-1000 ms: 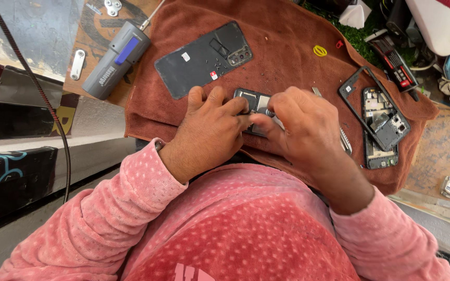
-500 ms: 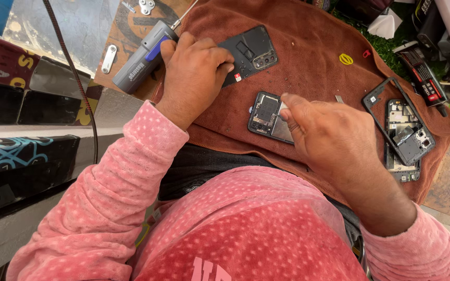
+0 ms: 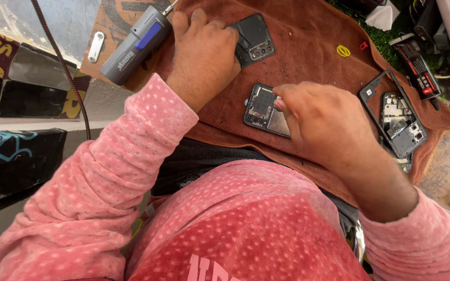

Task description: The person disassembles a smartphone using a screwdriver and utility knife, removes the back cover, and applies adhesive to the frame. They then place a screen protector on the back cover and wipe it with a tissue.

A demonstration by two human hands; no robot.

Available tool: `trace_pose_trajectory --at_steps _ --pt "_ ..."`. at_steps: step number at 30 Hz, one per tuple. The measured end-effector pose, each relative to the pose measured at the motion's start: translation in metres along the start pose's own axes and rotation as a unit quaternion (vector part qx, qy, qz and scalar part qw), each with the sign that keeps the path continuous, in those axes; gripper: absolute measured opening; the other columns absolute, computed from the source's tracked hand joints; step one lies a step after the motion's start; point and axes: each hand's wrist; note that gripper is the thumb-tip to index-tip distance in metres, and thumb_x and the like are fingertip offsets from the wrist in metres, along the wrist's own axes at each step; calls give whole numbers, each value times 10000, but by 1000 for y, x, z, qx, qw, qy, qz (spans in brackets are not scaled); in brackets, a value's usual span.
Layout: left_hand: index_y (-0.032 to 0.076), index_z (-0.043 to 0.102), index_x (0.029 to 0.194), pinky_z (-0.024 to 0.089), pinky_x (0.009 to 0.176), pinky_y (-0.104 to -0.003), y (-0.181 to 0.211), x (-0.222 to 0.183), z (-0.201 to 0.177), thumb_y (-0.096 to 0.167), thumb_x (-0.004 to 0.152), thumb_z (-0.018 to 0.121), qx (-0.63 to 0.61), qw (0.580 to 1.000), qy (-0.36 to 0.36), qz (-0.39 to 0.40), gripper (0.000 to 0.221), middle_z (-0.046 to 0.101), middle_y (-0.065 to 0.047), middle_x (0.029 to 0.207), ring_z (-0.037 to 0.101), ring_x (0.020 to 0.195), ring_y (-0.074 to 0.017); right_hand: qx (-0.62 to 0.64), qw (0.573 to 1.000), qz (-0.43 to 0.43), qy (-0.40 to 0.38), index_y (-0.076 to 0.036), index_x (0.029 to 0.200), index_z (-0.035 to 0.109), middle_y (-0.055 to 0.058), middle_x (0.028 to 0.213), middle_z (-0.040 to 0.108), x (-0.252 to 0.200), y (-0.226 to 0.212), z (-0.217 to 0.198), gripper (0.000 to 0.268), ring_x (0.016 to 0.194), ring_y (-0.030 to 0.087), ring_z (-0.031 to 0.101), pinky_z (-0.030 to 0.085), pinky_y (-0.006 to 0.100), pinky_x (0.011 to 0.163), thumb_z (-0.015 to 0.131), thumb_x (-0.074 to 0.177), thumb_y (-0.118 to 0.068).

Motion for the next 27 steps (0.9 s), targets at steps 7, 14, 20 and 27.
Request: trace_pose_trajectory --at_steps 7,14,20,27 --pt "91 767 829 355 892 -496 0 7 2 239 676 792 16 999 -41 0 215 722 -87 896 588 985 -322 7 1000 -2 19 -22 1225 619 150 924 634 -3 -6 -4 316 840 363 655 533 447 710 648 917 -85" --pt "95 692 837 350 916 -512 4 2 -15 259 736 796 -46 999 7 -5 219 700 -85 845 601 917 -313 28 995 43 81 -51 1237 570 136 994 644 -15 0 21 261 887 344 670 533 440 753 683 1057 -203" --pt "136 536 1222 345 900 -441 44 -22 -38 110 868 734 -368 926 -57 -55 407 729 56 882 661 947 -202 355 867 228 263 -45 1140 499 94 969 618 -60 33 65 187 772 184 658 583 344 687 659 1115 -140" --pt "196 503 1360 334 940 -435 99 -22 -47 136 842 795 -431 891 -145 -8 598 756 119 910 611 960 -160 527 742 256 325 -33 1156 432 95 1030 612 -128 49 77 159 843 124 654 618 304 758 585 1116 -40"
Point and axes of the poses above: each hand's wrist, its own x-axis towards the middle knuckle, its own z-axis out of the palm, y = z × x
